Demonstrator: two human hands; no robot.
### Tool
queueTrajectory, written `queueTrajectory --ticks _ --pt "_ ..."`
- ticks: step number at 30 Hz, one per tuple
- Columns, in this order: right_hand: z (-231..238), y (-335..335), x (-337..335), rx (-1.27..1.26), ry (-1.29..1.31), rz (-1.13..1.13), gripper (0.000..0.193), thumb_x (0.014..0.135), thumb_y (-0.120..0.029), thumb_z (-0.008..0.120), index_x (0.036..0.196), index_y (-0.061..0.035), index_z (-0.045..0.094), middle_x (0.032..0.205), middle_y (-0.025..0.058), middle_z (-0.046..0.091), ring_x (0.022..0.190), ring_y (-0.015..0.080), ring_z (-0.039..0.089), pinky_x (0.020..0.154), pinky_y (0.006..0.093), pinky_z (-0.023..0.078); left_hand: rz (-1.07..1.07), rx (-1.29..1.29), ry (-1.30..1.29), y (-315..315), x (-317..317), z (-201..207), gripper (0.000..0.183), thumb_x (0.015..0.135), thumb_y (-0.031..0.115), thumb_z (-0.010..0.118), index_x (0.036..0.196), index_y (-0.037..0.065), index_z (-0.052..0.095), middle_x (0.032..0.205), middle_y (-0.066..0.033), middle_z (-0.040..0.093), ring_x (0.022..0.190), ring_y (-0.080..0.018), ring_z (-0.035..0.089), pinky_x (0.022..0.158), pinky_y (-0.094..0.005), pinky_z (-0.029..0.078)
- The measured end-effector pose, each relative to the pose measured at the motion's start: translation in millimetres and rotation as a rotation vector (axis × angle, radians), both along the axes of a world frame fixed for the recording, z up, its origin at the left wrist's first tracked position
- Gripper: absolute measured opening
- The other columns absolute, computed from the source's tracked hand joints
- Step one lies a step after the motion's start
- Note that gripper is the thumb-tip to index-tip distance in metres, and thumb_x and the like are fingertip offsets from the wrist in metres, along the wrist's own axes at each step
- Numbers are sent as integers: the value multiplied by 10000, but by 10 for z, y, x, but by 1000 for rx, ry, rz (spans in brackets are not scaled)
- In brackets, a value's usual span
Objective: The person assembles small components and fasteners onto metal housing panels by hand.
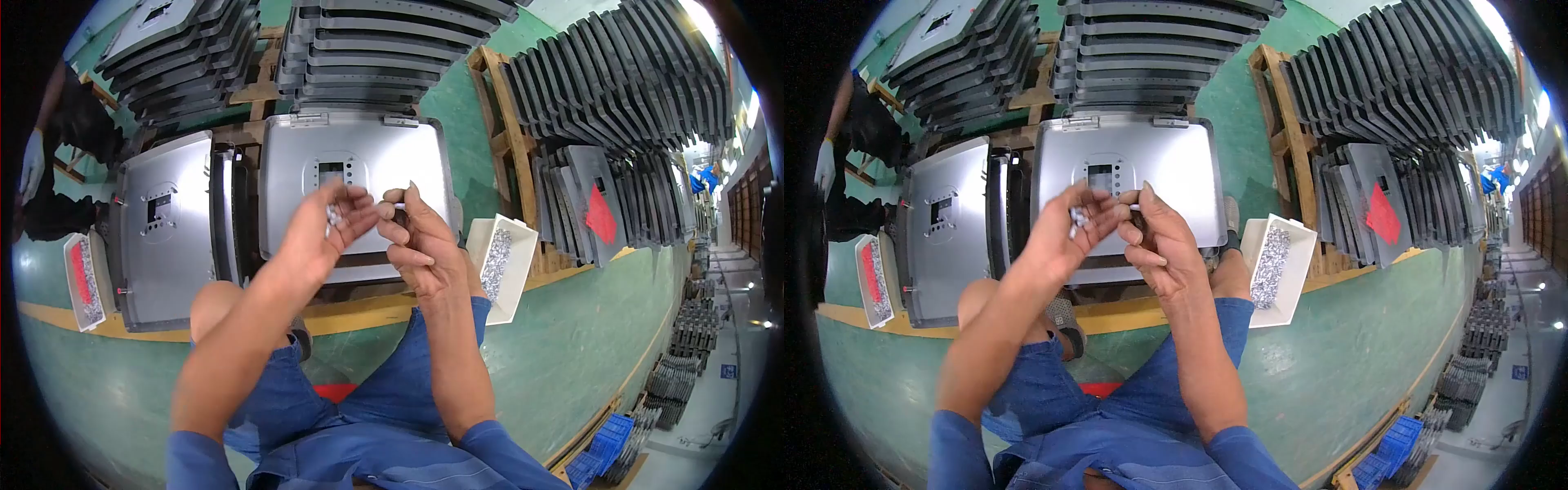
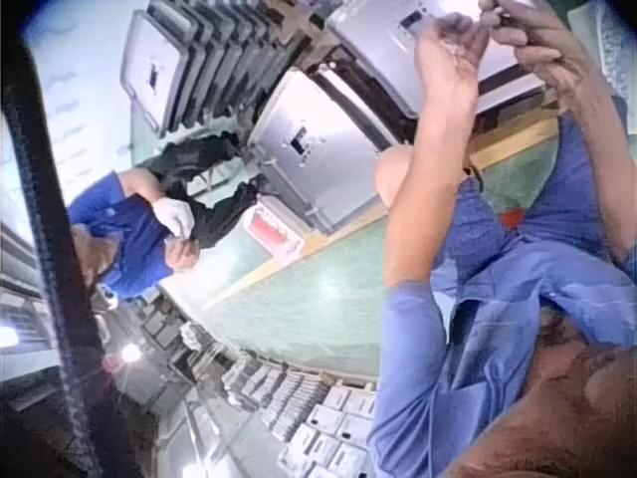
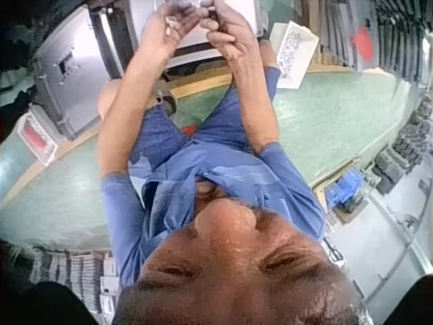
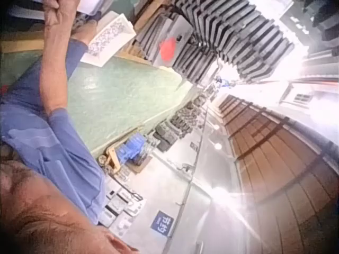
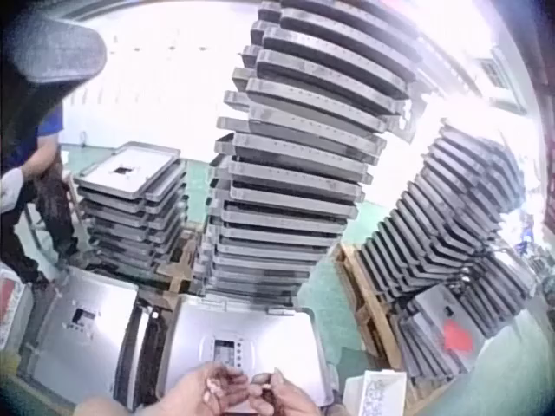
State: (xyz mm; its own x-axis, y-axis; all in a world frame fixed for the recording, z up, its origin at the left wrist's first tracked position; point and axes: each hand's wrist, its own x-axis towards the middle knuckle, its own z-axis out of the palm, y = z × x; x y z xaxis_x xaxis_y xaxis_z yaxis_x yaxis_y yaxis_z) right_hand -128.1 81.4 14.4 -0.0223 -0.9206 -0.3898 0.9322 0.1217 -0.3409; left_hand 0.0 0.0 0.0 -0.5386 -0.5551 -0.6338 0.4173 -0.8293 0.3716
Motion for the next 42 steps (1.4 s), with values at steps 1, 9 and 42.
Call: queueTrajectory --ticks 1,9,42 --pt "1 -5 13 10 20 25 272 912 -208 482 1060 18 511 805 75 488 551 65 380 300 116 320 -32 -72 -30 -78 13 33 318 901 310 469 917 3 550 881 -101 554 791 -202 592 739 -279 523" --pt "66 -148 -18 41 1481 205 308 903 -198 469 1077 54 498 660 123 577 557 172 544 431 326 442 -456 -379 -220 -201 26 15 284 914 309 427 918 57 557 640 28 449 530 -45 360 478 -149 307" --pt "490 -66 -307 190 1627 235 352 858 -187 526 1164 -16 490 630 40 533 473 89 431 432 236 365 -61 -511 -98 -360 74 178 157 893 224 432 848 91 501 549 64 346 406 -28 278 358 -204 205"
